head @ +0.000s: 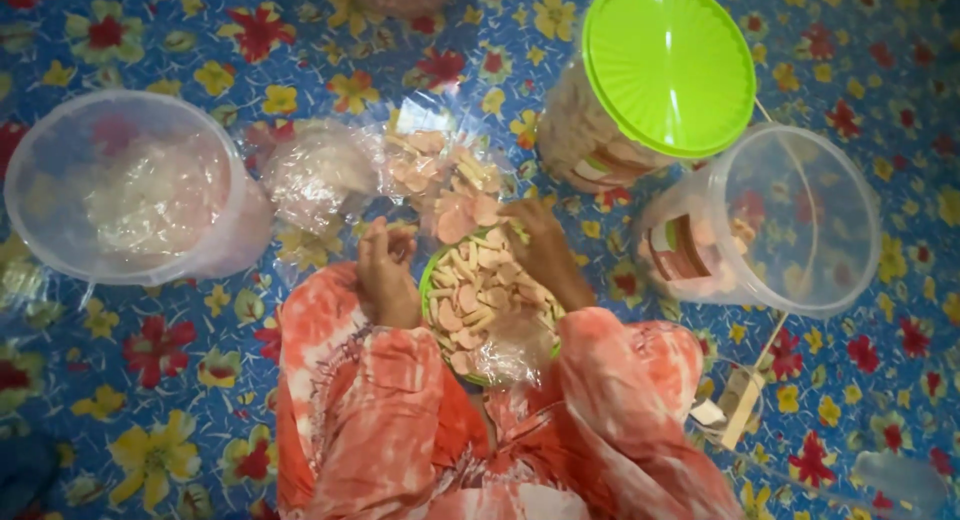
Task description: Sorting small snack pieces from a plate into a plastic container
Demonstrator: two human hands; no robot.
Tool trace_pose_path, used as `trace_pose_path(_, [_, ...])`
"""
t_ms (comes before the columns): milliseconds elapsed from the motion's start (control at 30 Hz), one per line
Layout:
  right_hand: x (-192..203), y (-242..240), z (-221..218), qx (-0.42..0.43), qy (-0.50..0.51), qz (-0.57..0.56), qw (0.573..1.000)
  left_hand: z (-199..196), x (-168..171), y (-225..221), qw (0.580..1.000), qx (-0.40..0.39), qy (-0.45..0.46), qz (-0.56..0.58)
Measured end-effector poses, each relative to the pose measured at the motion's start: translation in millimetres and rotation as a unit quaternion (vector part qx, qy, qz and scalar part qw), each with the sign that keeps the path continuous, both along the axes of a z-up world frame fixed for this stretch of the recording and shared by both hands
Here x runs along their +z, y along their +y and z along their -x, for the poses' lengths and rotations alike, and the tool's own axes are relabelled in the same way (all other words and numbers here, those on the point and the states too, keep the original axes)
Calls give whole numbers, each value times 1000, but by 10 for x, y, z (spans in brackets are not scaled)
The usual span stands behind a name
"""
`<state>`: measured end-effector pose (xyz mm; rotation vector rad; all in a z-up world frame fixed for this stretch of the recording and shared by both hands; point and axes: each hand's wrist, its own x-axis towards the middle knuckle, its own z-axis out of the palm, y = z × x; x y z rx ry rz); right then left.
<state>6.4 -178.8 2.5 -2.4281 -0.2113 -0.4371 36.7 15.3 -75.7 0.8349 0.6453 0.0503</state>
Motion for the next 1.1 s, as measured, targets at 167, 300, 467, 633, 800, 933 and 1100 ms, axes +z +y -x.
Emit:
trace_pose_path(167, [-517, 336, -413, 72, 61, 26, 995, -11, -4, -4, 1000, 7, 1, 8])
trace_pose_path(300, [-1004, 440, -607, 76, 112, 138, 981, -34, -18, 2, 1000, 4, 1, 25])
trace_pose_path(467, [-1172, 447, -690, 78, 132, 181, 971, -18, 122, 10, 1000, 2, -1, 29])
trace_pose_path(633, [-1025, 392, -580, 71, 101, 145, 982, -20, 25, -14, 1000, -4, -4, 11])
trace_pose_path(800, [-836, 180, -447, 86, 69, 6, 994, 16, 327, -31, 995, -36, 37, -89])
trace_pose_path(933, [-431, 120, -342, 46, 24, -77, 996, 155, 840, 11, 964, -116, 53, -232])
trace_pose_path(1100, [-397, 11, -228, -61, 77, -228, 969, 243, 904, -21, 965, -157, -48, -207])
